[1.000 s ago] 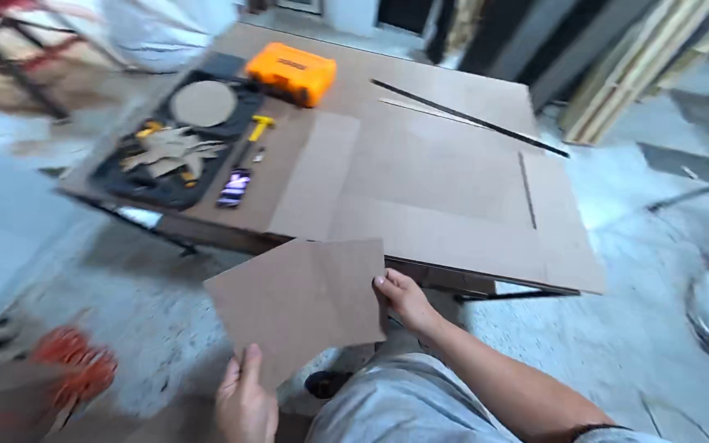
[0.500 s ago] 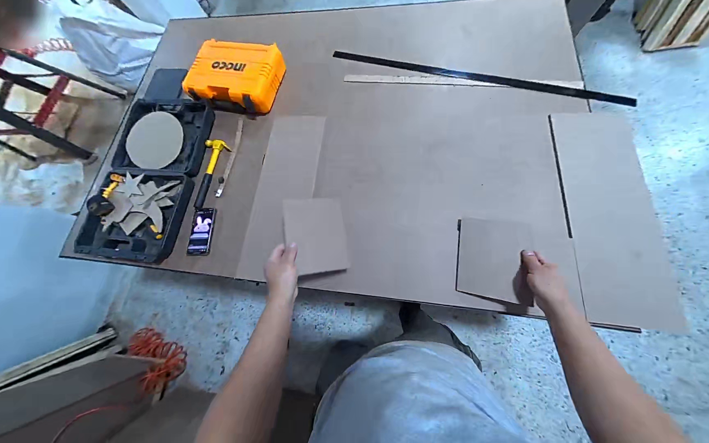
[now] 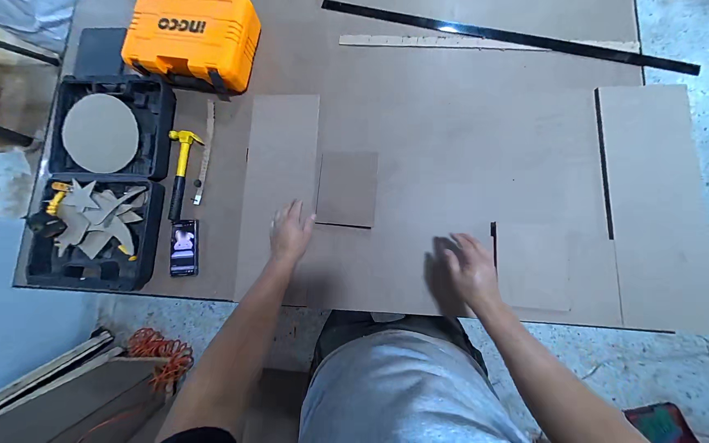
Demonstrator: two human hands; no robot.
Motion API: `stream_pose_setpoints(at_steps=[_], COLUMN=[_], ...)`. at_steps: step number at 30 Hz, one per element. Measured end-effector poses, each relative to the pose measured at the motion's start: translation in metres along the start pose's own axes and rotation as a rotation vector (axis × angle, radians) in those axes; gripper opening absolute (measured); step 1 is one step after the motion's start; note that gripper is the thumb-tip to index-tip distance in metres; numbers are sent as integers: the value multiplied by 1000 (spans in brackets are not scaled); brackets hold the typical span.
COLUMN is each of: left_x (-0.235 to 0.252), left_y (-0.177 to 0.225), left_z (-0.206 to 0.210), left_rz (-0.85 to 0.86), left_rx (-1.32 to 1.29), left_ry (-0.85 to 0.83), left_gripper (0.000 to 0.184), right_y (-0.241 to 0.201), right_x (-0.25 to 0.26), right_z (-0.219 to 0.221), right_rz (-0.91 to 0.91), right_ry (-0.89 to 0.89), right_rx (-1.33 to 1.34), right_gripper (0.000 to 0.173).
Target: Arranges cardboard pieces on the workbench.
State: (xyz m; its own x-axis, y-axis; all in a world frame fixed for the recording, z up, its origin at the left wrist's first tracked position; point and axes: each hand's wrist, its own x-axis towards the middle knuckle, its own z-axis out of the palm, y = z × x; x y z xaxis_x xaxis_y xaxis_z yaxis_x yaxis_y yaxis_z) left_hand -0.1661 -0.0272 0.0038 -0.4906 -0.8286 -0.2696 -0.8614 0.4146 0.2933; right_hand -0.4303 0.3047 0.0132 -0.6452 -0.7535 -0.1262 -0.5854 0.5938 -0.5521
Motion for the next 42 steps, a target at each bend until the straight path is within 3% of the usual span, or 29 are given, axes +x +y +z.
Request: stream_pose_setpoints(at_steps=[3, 6, 9, 11, 22, 42], left_x=[-8, -13, -12, -12, -10, -5], left_y=[-39, -61, -70, -70, -69, -68], left_z=[26, 51, 64, 63, 60, 61], left_rz=[258, 380, 451, 458, 475, 492], left_rx=[103, 131, 103, 93, 94, 101], left_ry=[-61, -33, 85, 84, 54, 82], left_gripper=[83, 91, 91, 90, 77, 76], right_y=[-68, -118, -135, -134, -128, -121], right_x=[40, 80, 98, 96, 84, 83], right_z=[59, 107, 144, 158, 166, 178], right_rz=[-72, -15, 12, -9, -72, -181], right_ry=[-42, -69, -93, -113, -77, 33], right_rx=[32, -9, -132, -184, -204, -253], right_gripper=[41, 63, 85, 87, 88, 78])
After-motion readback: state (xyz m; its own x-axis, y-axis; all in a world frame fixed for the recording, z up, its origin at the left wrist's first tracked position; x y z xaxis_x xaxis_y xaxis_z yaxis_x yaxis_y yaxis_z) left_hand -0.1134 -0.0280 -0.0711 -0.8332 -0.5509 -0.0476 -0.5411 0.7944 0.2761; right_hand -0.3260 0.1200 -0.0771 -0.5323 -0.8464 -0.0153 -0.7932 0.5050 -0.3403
